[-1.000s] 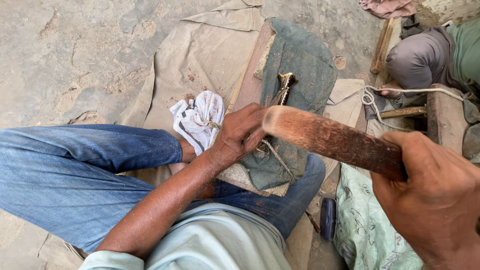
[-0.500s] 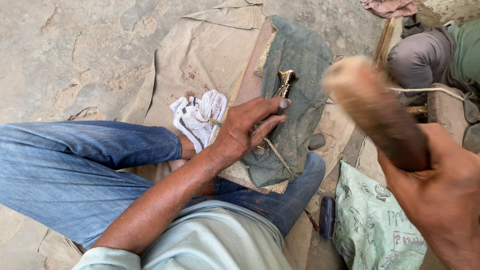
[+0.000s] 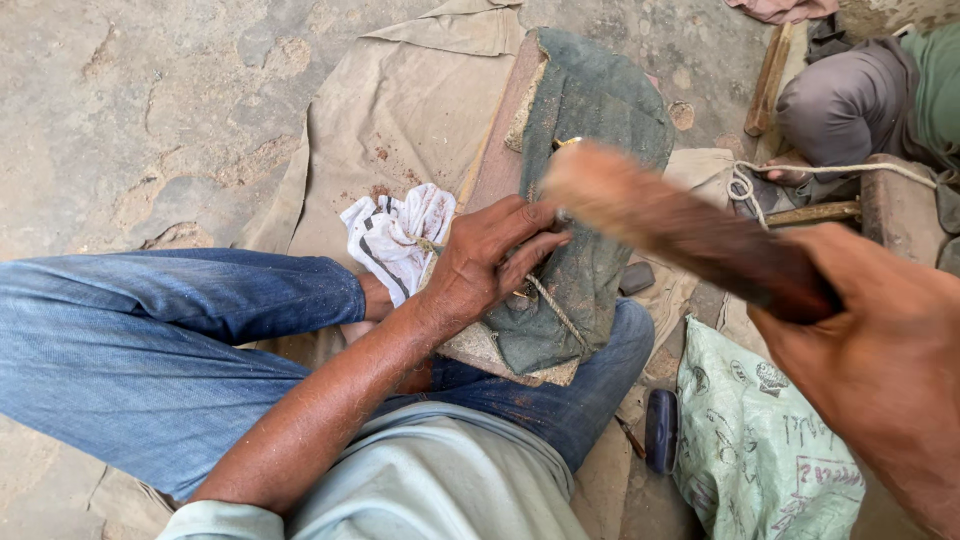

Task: The person sits on the ground and uses a wooden mallet and metal punch to shape a small metal piece secured in a cloth bundle. They repeatedly reposition the punch and strike it to form the metal, occasionally adjusting the bundle.

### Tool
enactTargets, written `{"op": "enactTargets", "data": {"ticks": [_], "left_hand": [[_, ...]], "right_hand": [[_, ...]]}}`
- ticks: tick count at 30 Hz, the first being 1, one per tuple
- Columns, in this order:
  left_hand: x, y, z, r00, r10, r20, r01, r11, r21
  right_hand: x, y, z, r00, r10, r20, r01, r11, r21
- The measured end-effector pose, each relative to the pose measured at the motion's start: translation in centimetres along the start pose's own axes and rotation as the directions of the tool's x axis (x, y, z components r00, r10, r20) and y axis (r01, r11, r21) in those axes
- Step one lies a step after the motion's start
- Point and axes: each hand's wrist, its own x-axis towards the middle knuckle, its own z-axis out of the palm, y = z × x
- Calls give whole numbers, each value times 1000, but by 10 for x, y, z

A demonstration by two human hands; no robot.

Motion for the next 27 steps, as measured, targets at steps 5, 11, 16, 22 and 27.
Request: {"op": "enactTargets", "data": {"ticks": [5, 11, 16, 22, 27], "left_hand": [[3, 0, -2, 998, 53, -26, -54, 998, -42], [8, 2, -4, 1000, 14, 21, -14, 999, -33], [10, 5, -3, 999, -33, 42, 35, 999, -27], [8, 6, -2, 1000, -9, 1, 9, 999, -39], [4, 8, -1, 1000, -18, -8, 18, 1000, -10]], "right_hand": [[-4, 9, 6, 994, 55, -95, -21, 945, 327], [-8, 26, 13, 999, 36, -7, -34, 981, 192], [-10, 33, 19, 993, -98, 69, 117, 915, -385], [-11, 28, 13, 988, 156, -21, -135, 910, 393], [-3, 17, 7, 995, 89, 42, -90, 996, 15]]}}
